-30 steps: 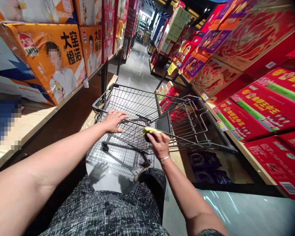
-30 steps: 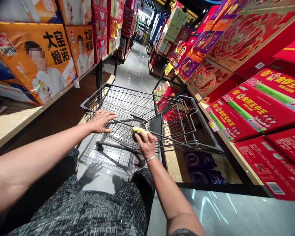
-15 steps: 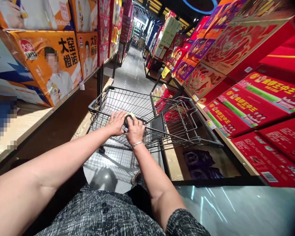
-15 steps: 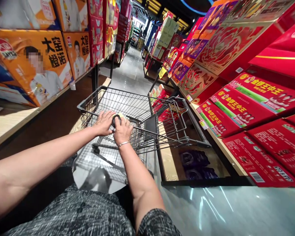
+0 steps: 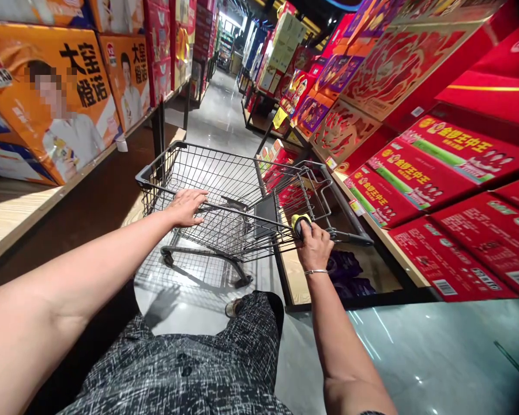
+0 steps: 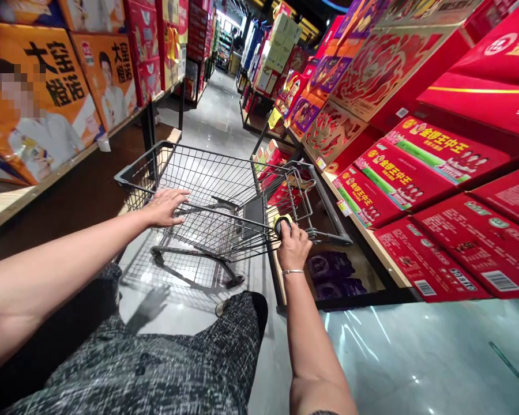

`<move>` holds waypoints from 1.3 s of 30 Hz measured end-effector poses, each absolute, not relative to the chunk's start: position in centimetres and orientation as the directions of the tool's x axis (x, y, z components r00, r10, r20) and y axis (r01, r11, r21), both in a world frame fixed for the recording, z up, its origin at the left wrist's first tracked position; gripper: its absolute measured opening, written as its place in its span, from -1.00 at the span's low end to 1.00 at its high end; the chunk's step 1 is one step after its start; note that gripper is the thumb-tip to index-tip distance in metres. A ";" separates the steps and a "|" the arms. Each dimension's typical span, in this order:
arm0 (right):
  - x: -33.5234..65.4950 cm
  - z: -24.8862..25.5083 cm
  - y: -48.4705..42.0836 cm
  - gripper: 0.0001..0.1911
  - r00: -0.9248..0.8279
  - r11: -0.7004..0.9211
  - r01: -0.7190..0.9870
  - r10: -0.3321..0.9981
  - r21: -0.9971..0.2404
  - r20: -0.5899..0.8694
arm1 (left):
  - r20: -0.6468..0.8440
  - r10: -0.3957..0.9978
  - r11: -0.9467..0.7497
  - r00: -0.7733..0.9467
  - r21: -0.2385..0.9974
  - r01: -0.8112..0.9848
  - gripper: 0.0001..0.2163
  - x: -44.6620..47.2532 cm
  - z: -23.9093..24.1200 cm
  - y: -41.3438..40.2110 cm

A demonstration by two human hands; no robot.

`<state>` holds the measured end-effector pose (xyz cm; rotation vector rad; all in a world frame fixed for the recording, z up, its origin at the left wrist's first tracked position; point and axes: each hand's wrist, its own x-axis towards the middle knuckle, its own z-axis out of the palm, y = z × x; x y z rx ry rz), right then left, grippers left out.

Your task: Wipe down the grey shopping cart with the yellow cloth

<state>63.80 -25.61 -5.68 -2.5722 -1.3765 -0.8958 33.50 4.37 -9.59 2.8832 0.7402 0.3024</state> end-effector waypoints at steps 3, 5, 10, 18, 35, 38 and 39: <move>62.5 -6.3 -24.8 -0.47 0.447 -0.617 0.773 0.697 0.150 0.561 | 0.164 0.509 -0.858 0.845 0.179 0.482 -0.48 33.2 -9.6 5.8; 60.4 -7.2 -23.1 -0.43 0.479 -0.632 0.771 0.662 0.085 0.577 | 0.140 0.557 -0.827 0.819 0.182 0.532 -0.43 33.3 -9.1 6.2; 55.3 -10.2 -18.8 -0.38 0.449 -0.529 0.848 0.679 -0.036 0.581 | 0.102 0.450 -0.880 0.887 0.218 0.422 -0.28 35.6 -7.4 4.4; 51.4 -17.0 -14.5 -0.51 0.103 -0.126 0.991 0.945 0.052 0.311 | 0.145 0.426 -0.881 0.893 0.290 0.374 -0.52 36.5 -7.4 3.8; 52.9 -14.0 -20.0 -0.64 -0.040 0.016 0.980 0.992 0.198 0.116 | 0.113 0.428 -0.844 0.897 0.405 0.352 -0.57 35.1 -7.1 4.8; 55.5 -8.5 -23.6 -0.58 0.059 -0.164 0.953 0.926 0.256 0.372 | 0.078 0.435 -0.843 0.897 0.384 0.376 -0.57 35.1 -6.8 5.3; 56.0 -7.1 -24.6 -0.58 0.096 -0.241 0.935 0.878 0.261 0.468 | 0.054 0.454 -0.836 0.890 0.372 0.403 -0.55 35.2 -6.6 5.1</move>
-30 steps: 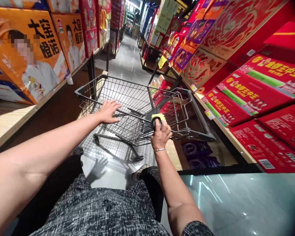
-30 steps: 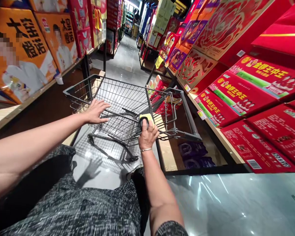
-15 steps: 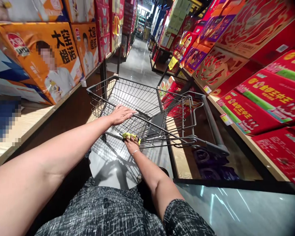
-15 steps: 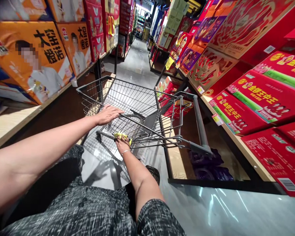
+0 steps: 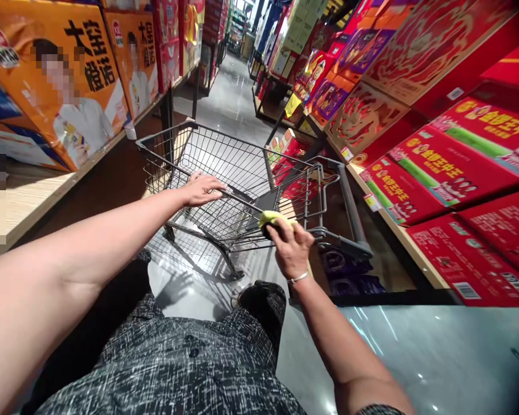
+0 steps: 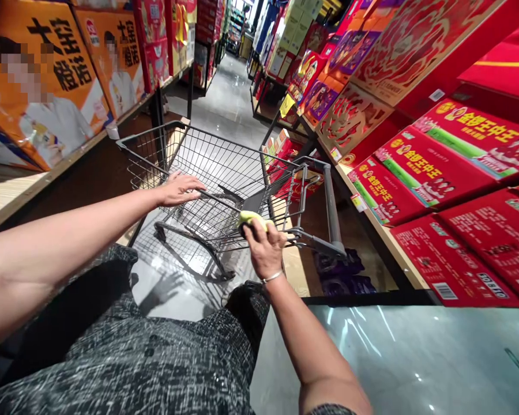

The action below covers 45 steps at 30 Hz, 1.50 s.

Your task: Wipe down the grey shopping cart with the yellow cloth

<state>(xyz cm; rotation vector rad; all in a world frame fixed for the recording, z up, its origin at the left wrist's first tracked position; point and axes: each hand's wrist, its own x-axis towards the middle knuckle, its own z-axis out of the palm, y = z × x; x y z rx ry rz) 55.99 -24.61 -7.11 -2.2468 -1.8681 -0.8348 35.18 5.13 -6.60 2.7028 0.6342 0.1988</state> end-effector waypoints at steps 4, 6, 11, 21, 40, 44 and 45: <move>56.3 -6.6 -26.3 -0.58 0.208 -0.444 0.874 0.710 0.198 0.673 | -0.006 0.493 -0.819 0.870 0.335 0.466 -0.43 36.4 -5.4 2.9; 55.5 -9.5 -25.4 -0.58 0.242 -0.430 0.888 0.737 0.161 0.631 | 0.003 0.433 -0.845 0.901 0.349 0.405 -0.41 37.2 -5.0 1.4; 51.1 -19.2 -21.1 -0.58 0.223 -0.239 0.967 0.962 0.093 0.157 | 0.033 0.371 -0.864 0.928 0.379 0.331 -0.47 38.5 -5.6 -0.4; 52.1 -19.8 -22.0 -0.64 0.053 -0.048 0.994 0.997 0.103 -0.049 | 0.084 0.373 -0.852 0.924 0.426 0.306 -0.58 38.2 -6.5 1.1; 51.1 2.2 -30.9 -0.52 0.294 -0.480 0.860 0.745 0.174 0.599 | 0.177 0.374 -0.887 0.911 0.355 0.295 -0.44 35.8 -5.7 -0.3; 48.6 1.1 -26.3 -0.62 0.114 -0.276 0.917 0.873 0.288 0.475 | 0.305 0.169 -0.948 0.937 0.310 0.070 -0.39 36.9 -5.7 -4.1; 48.1 0.7 -25.3 -0.65 0.041 -0.196 0.926 0.902 0.324 0.431 | 0.329 0.153 -0.953 0.932 0.298 0.051 -0.41 37.1 -5.9 -4.7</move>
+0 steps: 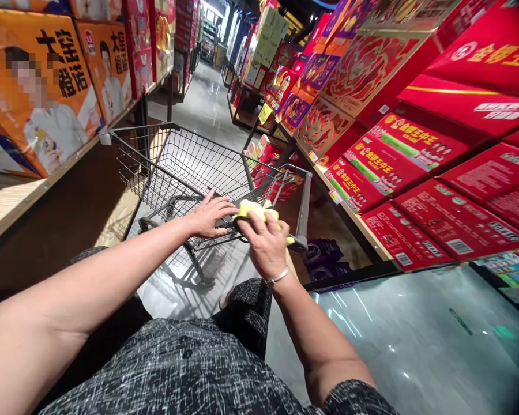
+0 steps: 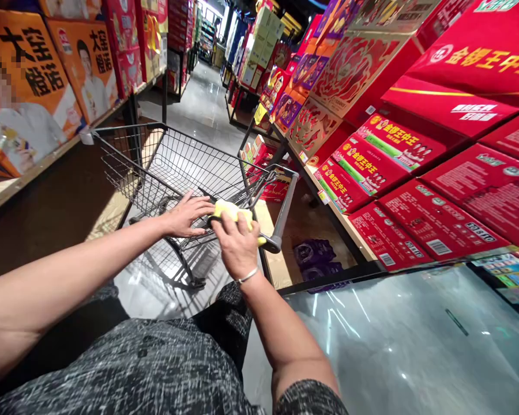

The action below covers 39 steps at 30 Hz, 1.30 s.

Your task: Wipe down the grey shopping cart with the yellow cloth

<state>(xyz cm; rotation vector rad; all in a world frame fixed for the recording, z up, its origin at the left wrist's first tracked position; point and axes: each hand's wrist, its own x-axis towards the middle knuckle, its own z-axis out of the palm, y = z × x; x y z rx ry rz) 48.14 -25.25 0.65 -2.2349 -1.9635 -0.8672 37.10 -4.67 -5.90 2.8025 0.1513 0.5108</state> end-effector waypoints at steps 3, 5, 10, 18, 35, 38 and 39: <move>47.2 0.1 -23.6 -0.70 -0.124 -0.006 0.918 0.945 0.396 0.302 | 0.371 0.172 -0.955 0.913 0.289 0.063 -0.50 37.1 -6.6 -5.0; 46.9 0.8 -24.2 -0.72 -0.157 0.042 0.913 0.954 0.406 0.255 | 0.392 0.183 -0.950 0.901 0.308 0.059 -0.56 36.8 -6.9 -4.5; 47.0 5.4 -29.5 -0.80 -0.129 0.054 0.942 0.969 0.331 0.209 | 0.453 0.184 -0.931 0.872 0.366 0.007 -0.60 35.5 -7.3 -2.9; 49.6 8.9 -33.7 -0.64 -0.087 0.096 0.995 0.947 -0.014 0.311 | 0.379 0.254 -0.880 0.890 0.473 0.050 -0.63 33.8 -6.3 -2.0; 53.8 10.2 -15.2 -0.50 -0.135 0.151 0.987 0.965 0.054 -0.226 | 0.382 0.355 -0.767 0.853 0.641 0.032 -0.48 34.5 -2.9 -10.7; 54.7 10.3 -10.9 -0.60 0.104 -0.058 0.992 0.890 0.115 -0.443 | 0.368 0.344 -0.755 0.863 0.655 0.022 -0.37 34.1 -2.6 -11.0; 55.4 10.4 -9.8 -0.67 0.201 -0.143 0.975 0.890 0.170 -0.410 | 0.366 0.345 -0.744 0.864 0.668 0.014 -0.34 33.9 -2.5 -11.1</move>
